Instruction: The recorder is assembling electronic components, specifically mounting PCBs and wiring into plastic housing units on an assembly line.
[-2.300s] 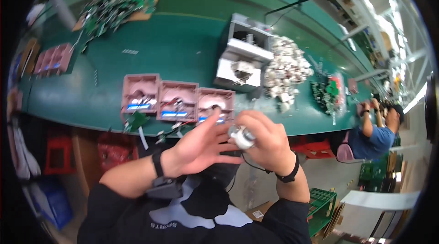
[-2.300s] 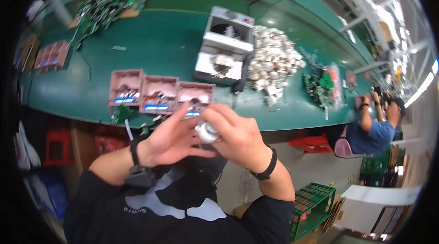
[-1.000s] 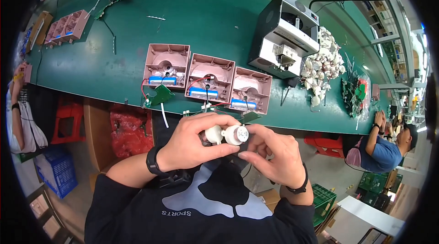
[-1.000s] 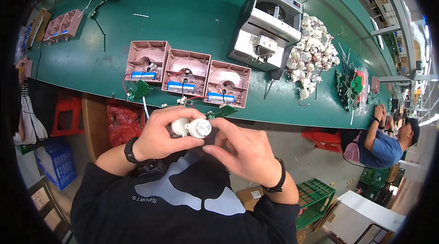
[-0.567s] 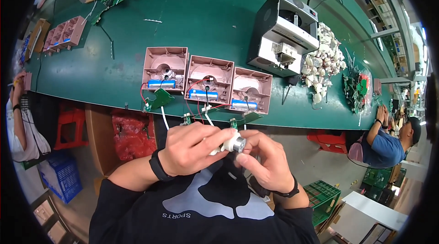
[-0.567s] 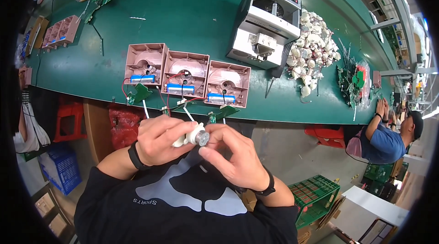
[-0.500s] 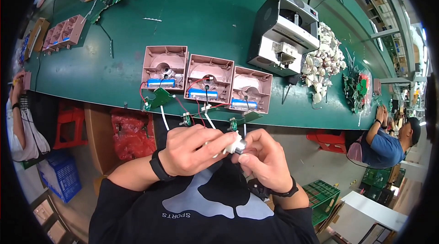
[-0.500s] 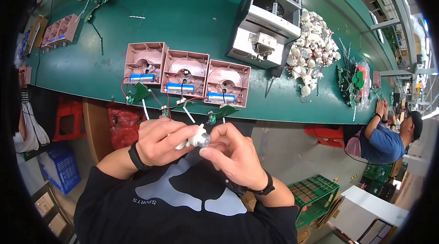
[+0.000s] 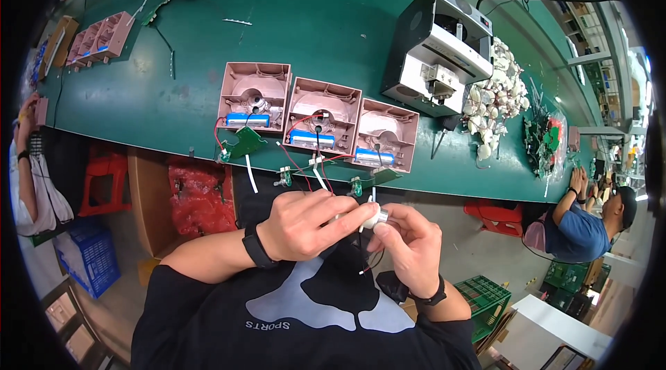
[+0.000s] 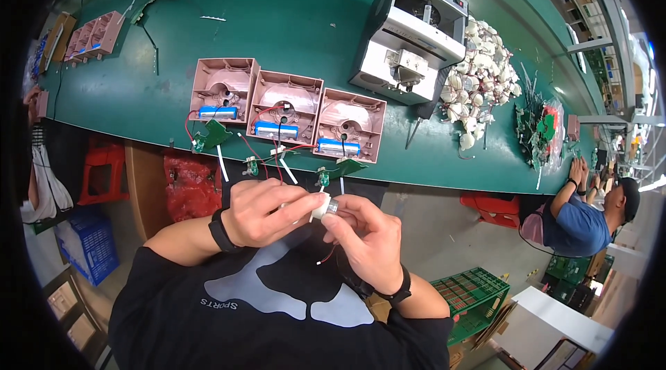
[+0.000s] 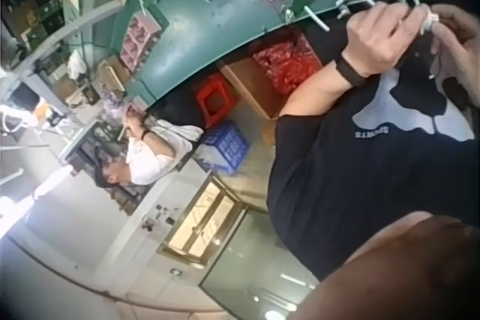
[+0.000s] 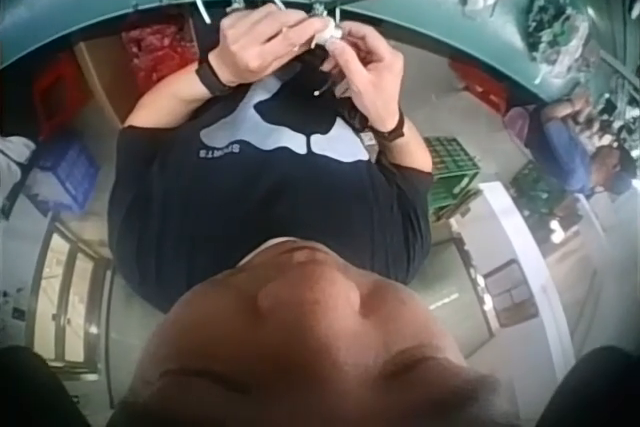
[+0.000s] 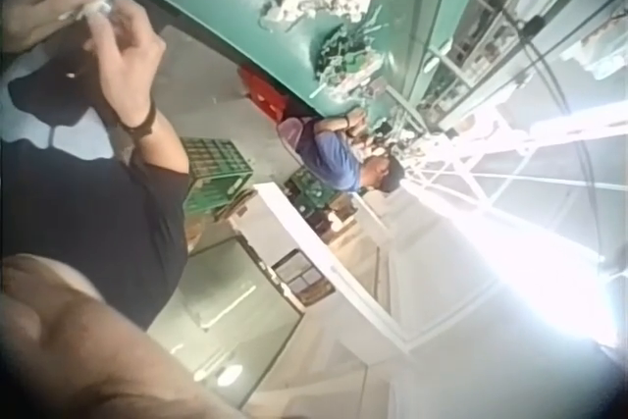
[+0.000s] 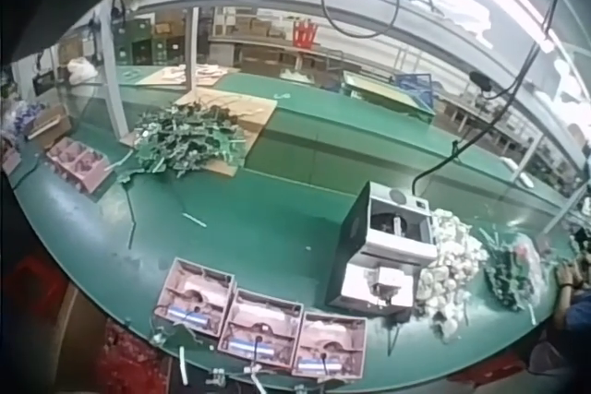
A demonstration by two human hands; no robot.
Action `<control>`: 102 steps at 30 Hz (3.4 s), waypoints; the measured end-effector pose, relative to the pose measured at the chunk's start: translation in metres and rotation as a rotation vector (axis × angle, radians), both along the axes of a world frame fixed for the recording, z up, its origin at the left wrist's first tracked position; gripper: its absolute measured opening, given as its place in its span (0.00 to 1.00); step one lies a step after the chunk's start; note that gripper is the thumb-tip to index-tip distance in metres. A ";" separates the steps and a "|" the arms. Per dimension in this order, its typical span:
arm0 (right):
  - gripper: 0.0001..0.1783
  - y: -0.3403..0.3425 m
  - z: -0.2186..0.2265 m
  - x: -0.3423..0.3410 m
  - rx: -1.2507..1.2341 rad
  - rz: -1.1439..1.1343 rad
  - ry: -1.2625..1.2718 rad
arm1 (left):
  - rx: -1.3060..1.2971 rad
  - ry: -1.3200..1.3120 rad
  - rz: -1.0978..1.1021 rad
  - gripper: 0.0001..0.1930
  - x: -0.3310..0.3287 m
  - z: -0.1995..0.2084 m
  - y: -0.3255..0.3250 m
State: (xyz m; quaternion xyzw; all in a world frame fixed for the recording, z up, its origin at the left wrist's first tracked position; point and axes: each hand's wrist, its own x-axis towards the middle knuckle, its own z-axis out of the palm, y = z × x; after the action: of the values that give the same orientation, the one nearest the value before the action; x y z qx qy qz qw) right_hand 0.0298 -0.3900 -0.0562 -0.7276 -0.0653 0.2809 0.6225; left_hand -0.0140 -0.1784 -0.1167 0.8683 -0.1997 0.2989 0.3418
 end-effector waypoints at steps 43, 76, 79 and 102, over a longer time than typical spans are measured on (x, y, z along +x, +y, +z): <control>0.16 0.011 -0.033 0.130 -0.607 0.728 -1.492 | 0.217 0.291 -0.018 0.09 0.013 -0.041 -0.014; 0.28 0.076 -0.006 0.038 0.041 0.558 -0.932 | -1.192 0.973 -0.289 0.32 -0.038 0.015 0.051; 0.28 0.076 -0.013 0.038 0.067 0.568 -0.925 | -1.188 1.137 -0.199 0.29 -0.034 0.021 0.058; 0.19 0.097 0.002 0.107 -0.496 0.611 -1.215 | -0.232 0.185 0.402 0.17 0.000 -0.014 0.047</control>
State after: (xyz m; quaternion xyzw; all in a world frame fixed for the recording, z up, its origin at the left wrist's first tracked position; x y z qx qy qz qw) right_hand 0.1365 -0.2925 -0.0545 -0.8243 -0.5345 -0.0052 0.1865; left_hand -0.0138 -0.1313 -0.1308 0.8692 0.0449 0.3011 0.3896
